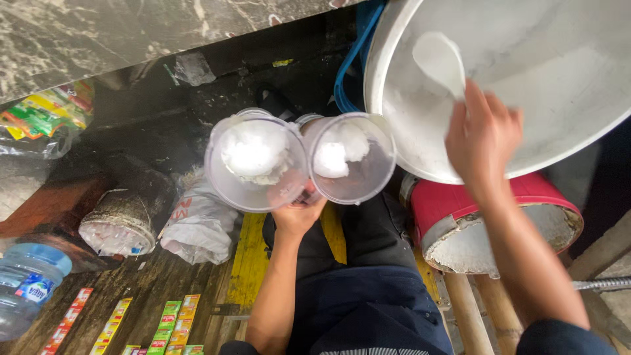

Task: The person adds various ingredients including a yellow liquid, a white powder, and ice into two blender cups. They then place the cups on a blender base, secure the lids, and operate the blender. Finally, they scoop a dark granular ingredient into a separate cup.

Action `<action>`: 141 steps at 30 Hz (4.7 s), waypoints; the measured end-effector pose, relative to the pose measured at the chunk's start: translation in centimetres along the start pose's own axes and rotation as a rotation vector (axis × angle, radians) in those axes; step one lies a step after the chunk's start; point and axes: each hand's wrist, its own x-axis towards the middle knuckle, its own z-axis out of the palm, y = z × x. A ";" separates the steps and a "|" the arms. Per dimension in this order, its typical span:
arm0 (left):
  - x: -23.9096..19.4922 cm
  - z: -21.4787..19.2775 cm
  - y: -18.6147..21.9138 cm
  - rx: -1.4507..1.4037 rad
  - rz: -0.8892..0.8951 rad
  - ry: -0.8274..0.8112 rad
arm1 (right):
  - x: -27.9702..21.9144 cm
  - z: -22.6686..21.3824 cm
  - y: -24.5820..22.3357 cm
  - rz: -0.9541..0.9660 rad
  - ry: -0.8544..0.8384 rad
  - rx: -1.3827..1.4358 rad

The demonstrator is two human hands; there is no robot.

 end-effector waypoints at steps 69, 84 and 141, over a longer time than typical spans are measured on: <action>-0.8 -97.2 1.3 -0.410 0.127 1.359 | 7.7 19.6 -125.3 -0.613 -0.631 1.257; 30.2 -119.3 4.1 -0.333 0.161 0.708 | 11.9 16.5 -122.5 -0.098 0.221 1.501; 34.1 -150.6 0.3 -0.077 0.810 0.046 | -3.0 12.0 -143.3 -0.086 0.406 1.178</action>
